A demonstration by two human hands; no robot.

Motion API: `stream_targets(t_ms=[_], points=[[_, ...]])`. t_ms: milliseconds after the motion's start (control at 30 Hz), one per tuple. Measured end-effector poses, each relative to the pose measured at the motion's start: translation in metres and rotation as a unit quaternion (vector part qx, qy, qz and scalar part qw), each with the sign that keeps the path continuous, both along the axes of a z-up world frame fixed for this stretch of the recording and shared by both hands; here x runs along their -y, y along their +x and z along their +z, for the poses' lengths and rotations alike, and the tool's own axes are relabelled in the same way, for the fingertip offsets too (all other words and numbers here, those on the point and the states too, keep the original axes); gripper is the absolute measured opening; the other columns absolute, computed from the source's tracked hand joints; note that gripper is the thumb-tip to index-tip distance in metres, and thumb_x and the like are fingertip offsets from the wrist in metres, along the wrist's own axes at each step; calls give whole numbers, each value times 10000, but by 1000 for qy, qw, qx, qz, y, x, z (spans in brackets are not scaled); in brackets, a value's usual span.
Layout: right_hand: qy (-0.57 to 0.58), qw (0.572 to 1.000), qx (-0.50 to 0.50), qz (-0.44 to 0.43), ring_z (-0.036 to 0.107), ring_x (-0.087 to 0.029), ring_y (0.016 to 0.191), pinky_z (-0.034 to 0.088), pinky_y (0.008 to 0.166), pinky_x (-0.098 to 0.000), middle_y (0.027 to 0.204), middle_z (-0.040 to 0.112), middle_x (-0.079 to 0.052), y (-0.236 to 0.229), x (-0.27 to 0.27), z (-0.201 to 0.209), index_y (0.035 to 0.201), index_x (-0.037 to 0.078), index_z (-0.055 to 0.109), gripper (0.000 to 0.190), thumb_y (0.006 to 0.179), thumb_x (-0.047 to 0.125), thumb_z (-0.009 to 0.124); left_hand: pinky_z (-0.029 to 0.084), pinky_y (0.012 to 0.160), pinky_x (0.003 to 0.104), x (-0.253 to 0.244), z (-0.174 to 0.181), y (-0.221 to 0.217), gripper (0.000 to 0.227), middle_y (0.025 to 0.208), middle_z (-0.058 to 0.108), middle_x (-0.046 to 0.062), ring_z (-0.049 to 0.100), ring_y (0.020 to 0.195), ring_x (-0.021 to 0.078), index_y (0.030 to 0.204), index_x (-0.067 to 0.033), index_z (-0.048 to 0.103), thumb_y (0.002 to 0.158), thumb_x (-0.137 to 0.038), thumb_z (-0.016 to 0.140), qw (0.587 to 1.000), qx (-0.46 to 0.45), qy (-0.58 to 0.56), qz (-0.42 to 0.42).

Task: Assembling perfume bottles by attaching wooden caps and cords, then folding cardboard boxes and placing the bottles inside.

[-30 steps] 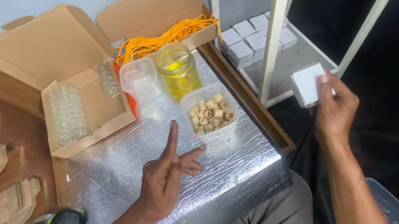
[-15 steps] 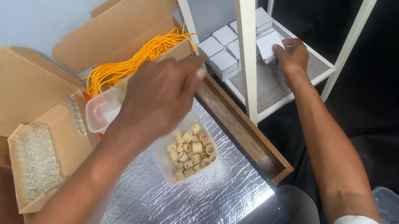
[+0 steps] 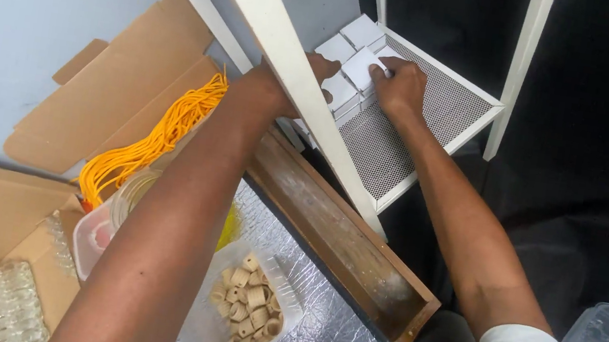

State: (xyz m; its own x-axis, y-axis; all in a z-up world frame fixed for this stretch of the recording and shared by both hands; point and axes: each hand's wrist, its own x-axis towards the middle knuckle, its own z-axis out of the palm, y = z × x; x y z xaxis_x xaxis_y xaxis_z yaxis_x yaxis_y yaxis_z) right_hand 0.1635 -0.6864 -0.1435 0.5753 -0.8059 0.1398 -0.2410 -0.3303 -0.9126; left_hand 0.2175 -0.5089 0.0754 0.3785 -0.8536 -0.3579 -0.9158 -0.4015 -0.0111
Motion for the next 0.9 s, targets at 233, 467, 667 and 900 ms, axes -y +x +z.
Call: stream_targets(t_ms=[233,467,667,900], points=[[-81,995,-41,-30,701,-317,1041,590,882,-404,1043,628,-151,8,-2,-9,1215,105,767,266,988,232,712,70,1205,576,-15,35,-21,354,1245,687,126,589,1277,342,1296,-259,630,1049,-373,404,998,58,-25,22],[-151,987,27,-44,680,-340,845,539,789,-481,992,663,-176,9,19,-32,1338,137,731,451,950,366,731,161,1150,775,-61,40,2,275,831,654,180,664,777,438,851,-20,732,726,13,490,946,273,-137,-107],[-172,924,334,75,658,-271,1025,569,685,-331,1254,704,-241,-115,-52,99,1338,-107,737,229,1142,-83,622,522,357,354,-209,106,-117,694,567,636,116,630,419,226,1503,6,474,855,252,513,923,114,-367,-22],[-184,884,194,383,662,-281,1008,524,956,-395,1064,691,-161,-249,-313,235,1141,-48,679,197,1019,97,622,566,647,304,-356,29,-211,331,834,735,17,732,756,172,917,-121,680,1037,-390,528,842,-315,-437,39]])
